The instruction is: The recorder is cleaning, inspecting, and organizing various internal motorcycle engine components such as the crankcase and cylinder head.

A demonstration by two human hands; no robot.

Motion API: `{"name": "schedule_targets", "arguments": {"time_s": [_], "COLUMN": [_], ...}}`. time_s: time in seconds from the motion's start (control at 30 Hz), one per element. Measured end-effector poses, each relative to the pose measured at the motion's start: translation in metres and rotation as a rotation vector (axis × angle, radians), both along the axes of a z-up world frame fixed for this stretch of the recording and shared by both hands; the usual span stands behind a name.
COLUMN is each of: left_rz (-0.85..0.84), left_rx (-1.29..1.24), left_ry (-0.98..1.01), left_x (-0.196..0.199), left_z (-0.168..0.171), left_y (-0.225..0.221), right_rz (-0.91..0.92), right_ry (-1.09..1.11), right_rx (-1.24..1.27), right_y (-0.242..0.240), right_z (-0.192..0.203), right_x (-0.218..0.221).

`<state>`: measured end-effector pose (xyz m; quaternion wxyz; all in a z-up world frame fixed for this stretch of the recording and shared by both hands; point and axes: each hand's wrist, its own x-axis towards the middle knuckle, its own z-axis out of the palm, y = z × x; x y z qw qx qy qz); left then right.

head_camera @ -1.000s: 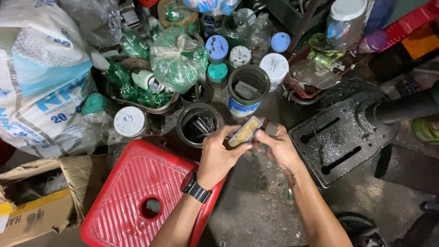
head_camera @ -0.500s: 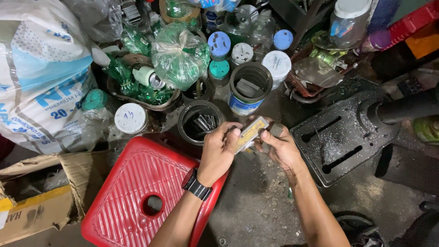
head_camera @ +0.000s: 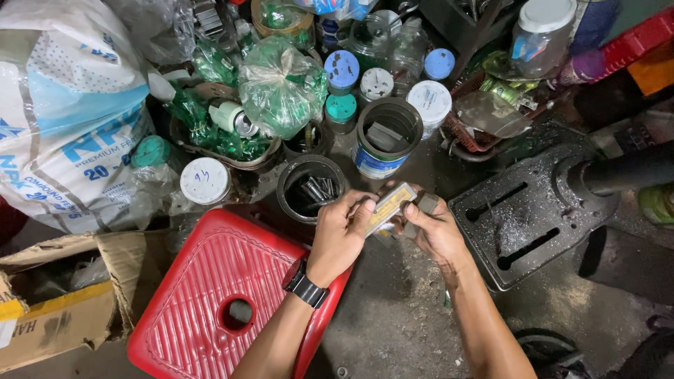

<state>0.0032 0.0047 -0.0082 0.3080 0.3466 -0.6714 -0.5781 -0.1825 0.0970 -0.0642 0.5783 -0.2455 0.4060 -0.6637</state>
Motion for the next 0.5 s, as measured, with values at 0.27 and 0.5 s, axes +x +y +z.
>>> {"name": "schedule_targets", "arguments": {"time_s": [0.27,0.5], "left_rz": [0.161,0.145], "left_rx": [-0.137,-0.096], "left_ry": [-0.025,-0.049], "left_x": [-0.003,-0.004], "left_z": [0.002,0.006], "left_y": [-0.001,-0.002], "right_rz": [-0.061,0.244], "right_ry": [0.753,1.596], "right_rx": [0.448,0.634], "right_y": [-0.013,-0.034], "right_z": [-0.041,-0.104], "right_x": [-0.012,0.004]}}
